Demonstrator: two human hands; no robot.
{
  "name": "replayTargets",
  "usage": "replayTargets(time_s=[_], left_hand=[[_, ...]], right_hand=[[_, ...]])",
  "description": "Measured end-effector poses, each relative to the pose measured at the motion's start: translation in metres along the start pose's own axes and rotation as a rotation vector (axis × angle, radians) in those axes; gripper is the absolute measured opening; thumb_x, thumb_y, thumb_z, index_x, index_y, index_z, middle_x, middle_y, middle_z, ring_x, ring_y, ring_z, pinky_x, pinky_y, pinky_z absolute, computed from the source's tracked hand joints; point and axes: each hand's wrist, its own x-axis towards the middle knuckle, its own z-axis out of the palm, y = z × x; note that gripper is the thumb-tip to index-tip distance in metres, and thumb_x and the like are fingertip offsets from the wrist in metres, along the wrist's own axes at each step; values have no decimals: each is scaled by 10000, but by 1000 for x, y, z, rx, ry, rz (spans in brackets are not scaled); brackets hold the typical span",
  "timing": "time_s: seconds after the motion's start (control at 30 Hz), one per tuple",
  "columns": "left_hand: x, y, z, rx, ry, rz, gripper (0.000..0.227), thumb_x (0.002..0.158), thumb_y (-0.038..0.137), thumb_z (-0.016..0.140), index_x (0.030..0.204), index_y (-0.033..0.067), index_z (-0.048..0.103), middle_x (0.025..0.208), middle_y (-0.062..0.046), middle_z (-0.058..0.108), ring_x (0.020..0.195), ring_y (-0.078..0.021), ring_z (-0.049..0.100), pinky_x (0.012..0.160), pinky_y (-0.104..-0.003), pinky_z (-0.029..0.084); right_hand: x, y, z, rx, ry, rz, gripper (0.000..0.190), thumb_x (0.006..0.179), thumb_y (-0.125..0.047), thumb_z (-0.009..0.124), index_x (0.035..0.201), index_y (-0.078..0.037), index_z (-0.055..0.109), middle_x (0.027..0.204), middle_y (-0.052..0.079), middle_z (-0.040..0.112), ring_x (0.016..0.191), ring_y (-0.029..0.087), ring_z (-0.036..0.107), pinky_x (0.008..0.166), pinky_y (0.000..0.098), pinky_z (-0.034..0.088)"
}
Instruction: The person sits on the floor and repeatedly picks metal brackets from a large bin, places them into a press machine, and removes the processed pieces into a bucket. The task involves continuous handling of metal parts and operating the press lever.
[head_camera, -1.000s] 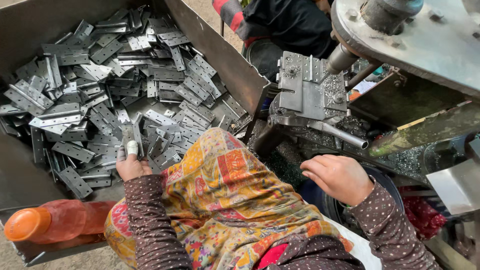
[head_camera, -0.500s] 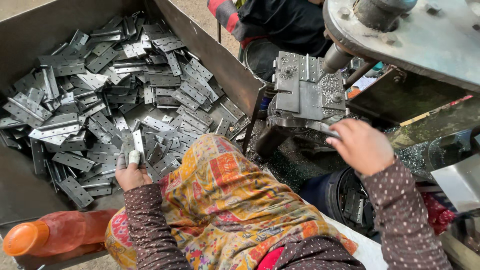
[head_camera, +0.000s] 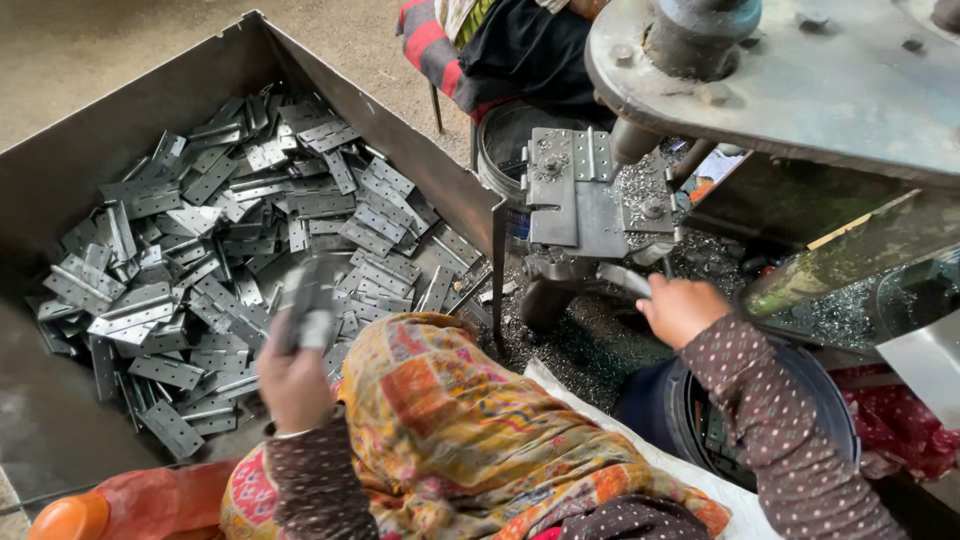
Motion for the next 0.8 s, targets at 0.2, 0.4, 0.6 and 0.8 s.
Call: replayTargets(time_s=[0.2,0.4,0.6,0.8], left_hand=[[-12,26,185,618,-439,505,504,899,-77,552,1388,43,579,1274,-233,654,995,-397,648,899,-475,520],[-47,-16,351,1145,-710,616,477,918,98,534,1366,-61,569,1526,-277,437,1278,-357,526,1014,-406,494],[-68,-42,351,1205,-815,363,358,1005,209,459,1262,32,634,1557,-215,423,1468,-372,384,1239,-548,204],[-44,-62,370,1290,-705,387,414,1010,230,426,1320,27,609,1518,-170,495,1433,-311,444,1221,-550,204]], right_hand=[[-26,-2,31,154,-147,73,439,929,-376,672,1114,-3,534,870,187,734,845,386,740,761,474,607],[-6,14,67,263,-217,0,475,903,-336,696,1109,45,500,840,230,742,822,411,741,742,473,607],[-3,12,90,265,-61,-3,363,898,-256,686,1034,37,521,792,244,720,778,430,732,697,505,601],[-5,15,96,330,-29,12,394,886,-305,707,1005,13,508,767,249,711,757,443,720,679,520,591]])
